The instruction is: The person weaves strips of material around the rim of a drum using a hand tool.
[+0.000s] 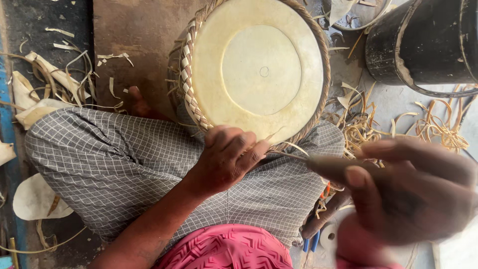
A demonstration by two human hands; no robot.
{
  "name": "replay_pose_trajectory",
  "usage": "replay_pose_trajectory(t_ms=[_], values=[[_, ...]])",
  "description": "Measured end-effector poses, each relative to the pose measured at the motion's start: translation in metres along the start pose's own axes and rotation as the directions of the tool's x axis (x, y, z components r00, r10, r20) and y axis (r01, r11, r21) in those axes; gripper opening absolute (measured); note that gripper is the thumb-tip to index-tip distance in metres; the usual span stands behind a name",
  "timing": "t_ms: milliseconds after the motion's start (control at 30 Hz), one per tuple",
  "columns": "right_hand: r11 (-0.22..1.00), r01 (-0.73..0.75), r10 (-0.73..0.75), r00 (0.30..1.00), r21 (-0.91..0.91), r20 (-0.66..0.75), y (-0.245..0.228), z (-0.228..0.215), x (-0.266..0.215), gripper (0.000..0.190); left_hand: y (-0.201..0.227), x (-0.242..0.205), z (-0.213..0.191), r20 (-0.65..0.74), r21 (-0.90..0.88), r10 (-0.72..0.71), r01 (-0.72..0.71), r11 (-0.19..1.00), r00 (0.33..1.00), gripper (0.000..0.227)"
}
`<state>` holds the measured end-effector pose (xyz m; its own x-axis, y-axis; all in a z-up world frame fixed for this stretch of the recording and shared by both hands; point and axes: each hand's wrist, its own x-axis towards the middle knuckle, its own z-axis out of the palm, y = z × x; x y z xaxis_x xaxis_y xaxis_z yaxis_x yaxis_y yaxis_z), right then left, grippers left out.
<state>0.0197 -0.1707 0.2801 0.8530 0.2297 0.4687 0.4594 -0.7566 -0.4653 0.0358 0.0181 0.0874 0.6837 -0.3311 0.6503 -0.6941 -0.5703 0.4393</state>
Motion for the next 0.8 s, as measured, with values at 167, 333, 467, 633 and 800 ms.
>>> replay_pose_trajectory(t_ms=[167, 333, 467, 633, 800], values=[[0.91, 0.192, 0.126, 0.718, -0.368, 0.685, -0.002, -0.06, 0.003, 0.057, -0.002, -0.003, -0.008, 0.016, 0.005, -0.013, 0.013, 1.0, 1.0, 0.014], [0.76, -0.061, 0.643, 0.213, -0.647, 0.736, 0.014, -0.059, -0.012, 0.067, -0.001, 0.003, -0.01, 0.037, -0.003, -0.007, 0.007, 1.0, 0.999, 0.014], [0.777, -0.011, 0.613, 0.243, -0.63, 0.752, 0.019, -0.059, -0.019, 0.065, 0.0, 0.005, -0.011, 0.033, -0.051, -0.024, 0.026, 0.998, 0.999, 0.015], [0.941, -0.289, 0.318, 0.576, -0.177, 0.753, 0.025, -0.05, -0.025, 0.056, 0.003, 0.005, -0.008, -0.001, -0.066, -0.042, 0.042, 0.997, 0.999, 0.016], [0.827, -0.458, 0.553, 0.555, -0.327, 0.621, 0.033, -0.035, -0.074, 0.055, 0.006, 0.001, -0.006, 0.008, -0.162, -0.075, 0.075, 0.984, 0.997, 0.018]])
